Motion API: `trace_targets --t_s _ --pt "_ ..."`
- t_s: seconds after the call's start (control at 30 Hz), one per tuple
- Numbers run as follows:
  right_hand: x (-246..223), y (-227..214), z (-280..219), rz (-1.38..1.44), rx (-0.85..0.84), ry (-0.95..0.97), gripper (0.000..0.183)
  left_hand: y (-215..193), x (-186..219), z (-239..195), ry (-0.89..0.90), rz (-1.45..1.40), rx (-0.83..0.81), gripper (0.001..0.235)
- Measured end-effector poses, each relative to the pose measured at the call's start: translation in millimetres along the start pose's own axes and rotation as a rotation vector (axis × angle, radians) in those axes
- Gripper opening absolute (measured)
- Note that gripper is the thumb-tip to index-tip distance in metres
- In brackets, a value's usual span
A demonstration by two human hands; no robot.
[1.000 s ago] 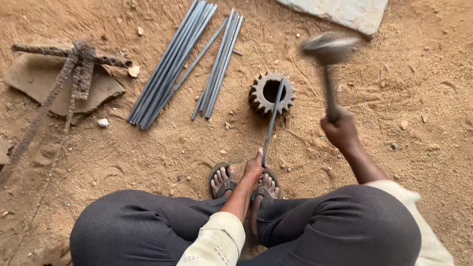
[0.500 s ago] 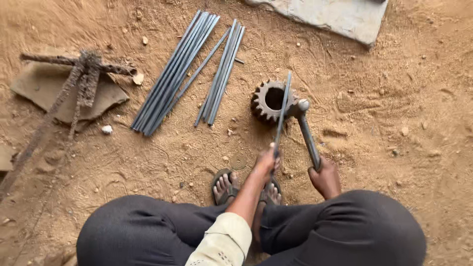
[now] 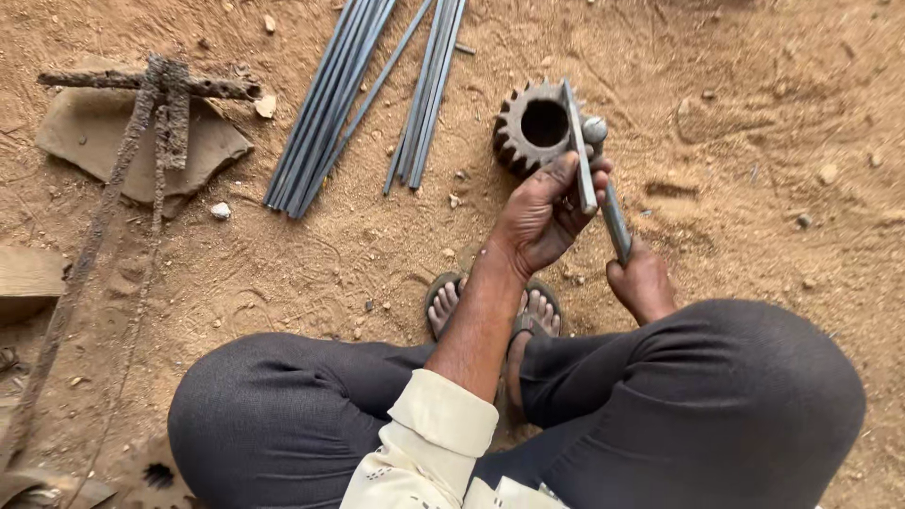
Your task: The person sits on the ground and repeatedly hammers metal rods against a gear-like object. They pick up rods from a pile, strike them with a hammer, and place them back down, continuing this process throughout the clip.
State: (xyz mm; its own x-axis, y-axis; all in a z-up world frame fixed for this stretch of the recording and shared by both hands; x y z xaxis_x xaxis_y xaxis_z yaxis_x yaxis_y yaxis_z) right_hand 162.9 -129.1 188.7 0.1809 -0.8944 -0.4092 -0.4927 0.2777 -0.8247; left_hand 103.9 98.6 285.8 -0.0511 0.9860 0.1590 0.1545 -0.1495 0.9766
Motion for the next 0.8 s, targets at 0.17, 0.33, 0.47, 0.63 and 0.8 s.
trace_targets --t_s 0.17,0.33,0.47,0.63,0.8 --pt "-3 -1 -1 0.058 -0.057 0.028 0.036 -10 -10 5 0.012 -0.029 0.013 0.030" --pt "-9 -4 0 0.068 -0.120 0.084 0.033 -12 -16 8 0.032 -0.071 0.013 0.036" --pt "-10 -4 -4 0.090 -0.132 0.117 0.032 -5 -14 4 0.050 -0.038 0.019 0.033" --pt "-4 -3 3 0.093 -0.118 0.104 0.035 -5 -9 5 0.058 -0.088 -0.043 0.034" --pt "16 15 -5 0.177 -0.106 0.041 0.033 -78 -10 9 -0.125 0.125 0.226 0.025"
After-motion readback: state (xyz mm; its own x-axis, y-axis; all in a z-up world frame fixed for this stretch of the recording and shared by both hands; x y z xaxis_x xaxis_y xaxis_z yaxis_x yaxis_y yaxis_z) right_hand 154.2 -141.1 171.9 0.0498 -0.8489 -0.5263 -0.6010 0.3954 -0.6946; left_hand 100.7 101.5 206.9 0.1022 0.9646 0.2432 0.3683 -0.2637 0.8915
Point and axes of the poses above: each hand's wrist, its own z-axis towards the middle knuckle, its own y-axis out of the palm, x = y × z, the point moved 1 cm from there along z, towards the middle knuckle, and after that the axes turned 7 degrees about z, right-handed, at the moved point
